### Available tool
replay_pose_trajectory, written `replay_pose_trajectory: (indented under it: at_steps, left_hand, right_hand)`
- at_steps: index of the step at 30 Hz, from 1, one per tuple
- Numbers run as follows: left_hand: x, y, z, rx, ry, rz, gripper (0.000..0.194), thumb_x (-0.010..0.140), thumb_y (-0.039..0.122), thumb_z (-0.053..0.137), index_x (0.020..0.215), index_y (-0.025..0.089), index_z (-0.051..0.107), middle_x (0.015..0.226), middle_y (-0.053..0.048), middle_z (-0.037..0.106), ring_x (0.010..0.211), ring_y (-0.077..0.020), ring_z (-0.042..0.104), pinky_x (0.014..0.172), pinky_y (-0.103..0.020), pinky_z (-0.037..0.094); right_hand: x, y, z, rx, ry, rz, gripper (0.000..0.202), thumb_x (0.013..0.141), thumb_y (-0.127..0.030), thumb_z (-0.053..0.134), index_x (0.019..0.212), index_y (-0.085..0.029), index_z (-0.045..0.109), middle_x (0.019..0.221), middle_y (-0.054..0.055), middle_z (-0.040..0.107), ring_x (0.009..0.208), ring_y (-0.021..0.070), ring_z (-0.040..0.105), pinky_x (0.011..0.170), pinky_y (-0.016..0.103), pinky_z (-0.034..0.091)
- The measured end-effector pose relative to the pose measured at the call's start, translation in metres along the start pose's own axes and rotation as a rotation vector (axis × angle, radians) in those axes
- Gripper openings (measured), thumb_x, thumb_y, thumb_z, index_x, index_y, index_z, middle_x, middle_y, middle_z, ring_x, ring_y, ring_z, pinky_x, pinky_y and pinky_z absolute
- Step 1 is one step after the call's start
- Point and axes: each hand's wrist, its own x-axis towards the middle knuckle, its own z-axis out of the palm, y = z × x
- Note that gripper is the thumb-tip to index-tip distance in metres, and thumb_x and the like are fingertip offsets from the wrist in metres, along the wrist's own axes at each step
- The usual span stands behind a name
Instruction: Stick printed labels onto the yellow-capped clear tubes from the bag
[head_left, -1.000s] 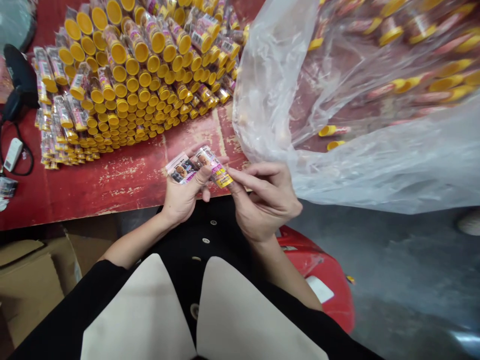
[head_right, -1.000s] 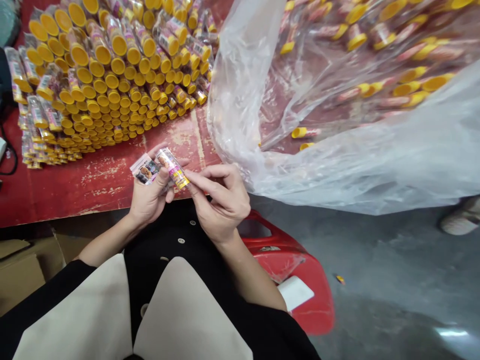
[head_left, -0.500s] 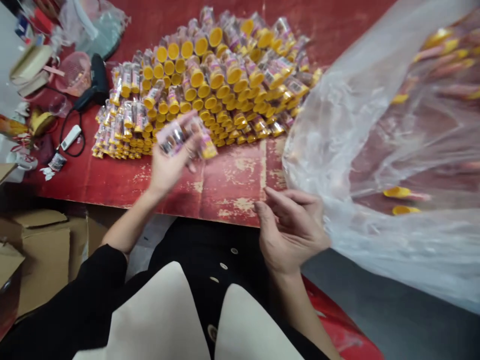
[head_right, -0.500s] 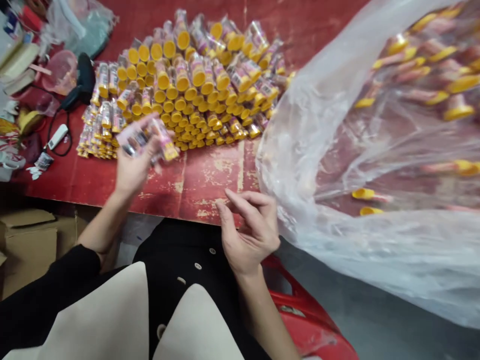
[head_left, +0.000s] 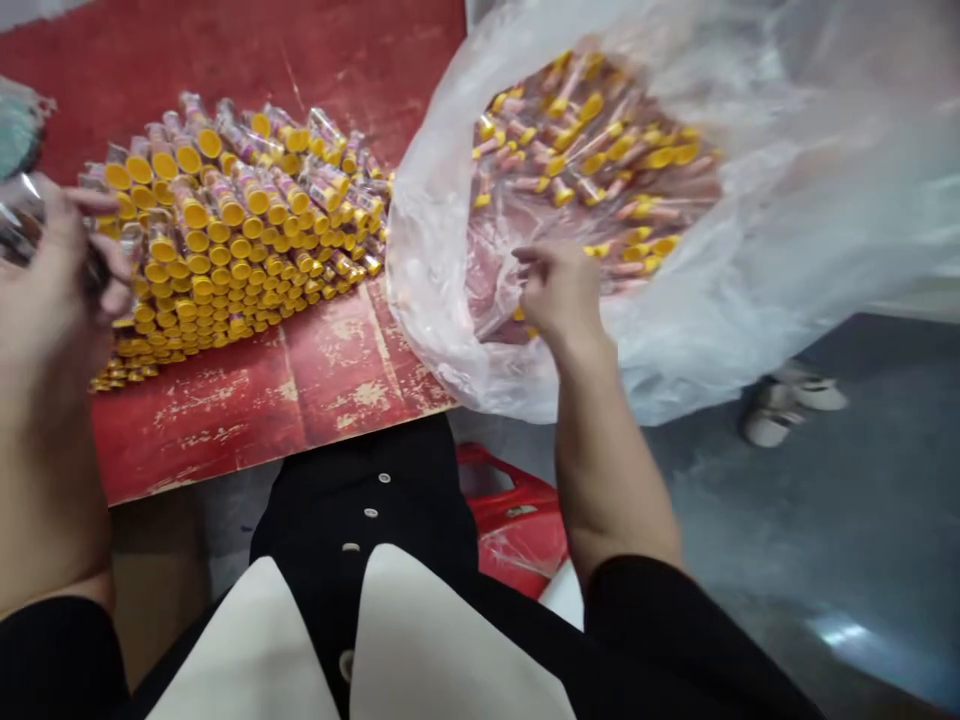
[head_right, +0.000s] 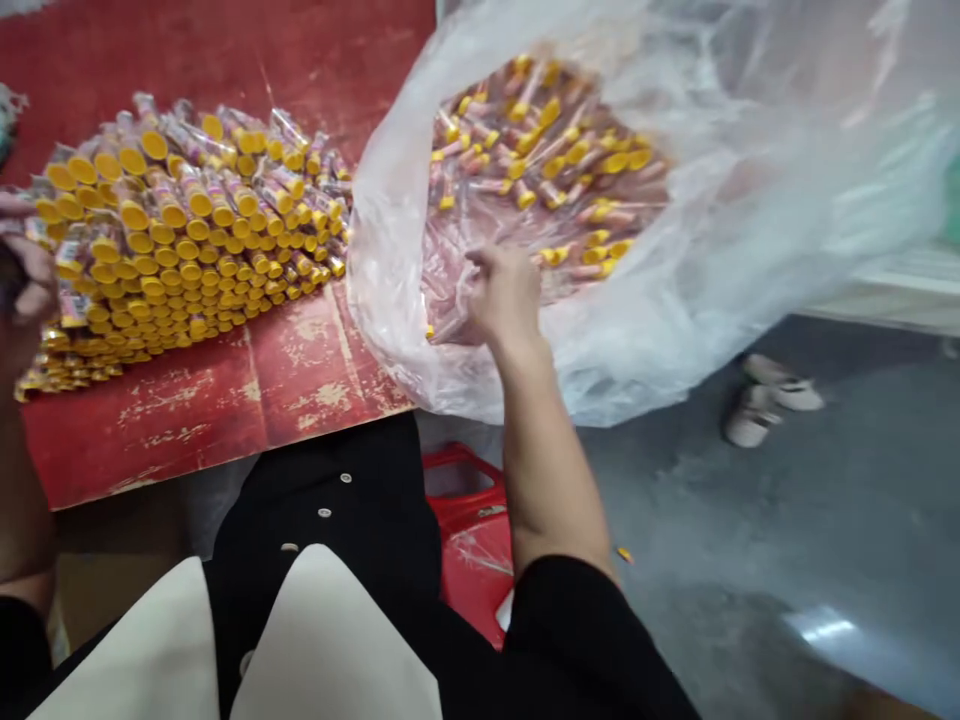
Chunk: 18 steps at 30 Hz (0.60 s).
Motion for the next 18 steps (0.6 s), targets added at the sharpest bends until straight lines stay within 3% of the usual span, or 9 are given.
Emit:
replay_pose_trajectory:
  at_steps: [1, 3, 5, 7, 9, 11, 13, 15, 18]
  left_hand:
    - [-0.014, -0.014, 0.012, 0.018, -0.068, 0.042, 0.029, 0.104, 0.038, 0.047, 0.094, 0.024, 0.071, 0.063, 0.003, 0.064, 0.044, -0.0023, 0.046, 0.036, -0.009, 0.036]
    - [-0.04, -0.051, 0.039, -0.07, -0.184, -0.098, 0.033, 0.105, 0.03, 0.041, 0.093, 0.019, 0.07, 0.059, 0.0, 0.062, 0.04, -0.0042, 0.044, 0.034, -0.012, 0.034]
    - [-0.057, -0.092, 0.063, -0.215, -0.178, -0.279, 0.019, 0.099, 0.029, 0.057, 0.094, 0.015, 0.069, 0.069, -0.002, 0.069, 0.051, -0.0077, 0.06, 0.039, -0.013, 0.042]
    - [-0.066, -0.128, 0.085, -0.349, -0.121, -0.398, 0.013, 0.095, 0.027, 0.066, 0.092, 0.014, 0.067, 0.08, -0.004, 0.074, 0.067, -0.0113, 0.071, 0.057, -0.019, 0.057]
    - [-0.068, -0.152, 0.102, -0.506, -0.073, -0.488, 0.014, 0.098, 0.024, 0.06, 0.09, 0.014, 0.067, 0.086, -0.003, 0.076, 0.075, -0.0104, 0.074, 0.075, -0.024, 0.062]
    - [-0.067, -0.163, 0.116, -0.644, -0.045, -0.522, 0.019, 0.102, 0.022, 0.053, 0.091, 0.016, 0.068, 0.091, -0.001, 0.077, 0.084, -0.01, 0.075, 0.088, -0.027, 0.061]
    - [-0.066, -0.166, 0.127, -0.725, -0.037, -0.52, 0.021, 0.103, 0.023, 0.051, 0.091, 0.018, 0.069, 0.097, 0.001, 0.077, 0.095, -0.0111, 0.075, 0.097, -0.03, 0.058]
    - [-0.067, -0.165, 0.134, -0.738, -0.043, -0.507, 0.022, 0.103, 0.024, 0.052, 0.09, 0.018, 0.069, 0.099, 0.0, 0.077, 0.104, -0.0127, 0.073, 0.102, -0.032, 0.055]
    - [-0.073, -0.168, 0.138, -0.672, 0.016, -0.437, 0.014, 0.097, 0.021, 0.061, 0.087, 0.016, 0.07, 0.093, -0.001, 0.076, 0.106, -0.0138, 0.073, 0.103, -0.031, 0.053]
  right_hand:
    - [0.018, 0.017, -0.002, -0.045, -0.068, 0.022, 0.015, 0.085, -0.015, 0.061, 0.076, -0.016, 0.074, 0.064, 0.003, 0.062, 0.072, 0.0165, 0.062, 0.086, 0.039, 0.051]
    - [0.038, 0.041, -0.004, -0.083, -0.196, 0.042, 0.029, 0.077, -0.019, 0.073, 0.05, -0.019, 0.061, 0.045, -0.003, 0.042, 0.061, 0.0142, 0.054, 0.081, 0.038, 0.048]
    - [0.039, 0.05, -0.007, -0.061, -0.261, 0.029, 0.043, 0.069, -0.019, 0.08, 0.041, -0.021, 0.048, 0.04, -0.007, 0.03, 0.054, 0.011, 0.045, 0.078, 0.038, 0.046]
    - [0.024, 0.045, -0.012, -0.018, -0.27, 0.005, 0.045, 0.067, -0.015, 0.081, 0.044, -0.023, 0.043, 0.044, -0.008, 0.031, 0.055, 0.0102, 0.042, 0.078, 0.038, 0.044]
    - [0.0, 0.027, -0.017, 0.043, -0.201, -0.024, 0.035, 0.075, -0.016, 0.076, 0.056, -0.023, 0.048, 0.056, -0.004, 0.044, 0.063, 0.0124, 0.048, 0.079, 0.038, 0.043]
    - [-0.032, -0.005, -0.017, 0.193, -0.132, -0.056, 0.012, 0.09, -0.025, 0.063, 0.079, -0.023, 0.058, 0.076, 0.001, 0.057, 0.073, 0.0136, 0.055, 0.076, 0.034, 0.044]
    - [-0.067, -0.047, -0.007, 0.501, -0.159, -0.074, 0.015, 0.096, -0.037, 0.057, 0.102, -0.023, 0.061, 0.09, 0.003, 0.062, 0.072, 0.0116, 0.057, 0.066, 0.03, 0.046]
    - [-0.096, -0.089, 0.01, 0.775, -0.268, -0.059, 0.028, 0.085, -0.043, 0.073, 0.103, -0.022, 0.064, 0.088, 0.0, 0.065, 0.067, 0.0102, 0.058, 0.062, 0.027, 0.047]
    - [-0.119, -0.131, 0.035, 0.942, -0.16, -0.01, 0.026, 0.08, -0.043, 0.079, 0.086, -0.02, 0.068, 0.085, 0.0, 0.068, 0.078, 0.0119, 0.064, 0.072, 0.026, 0.052]
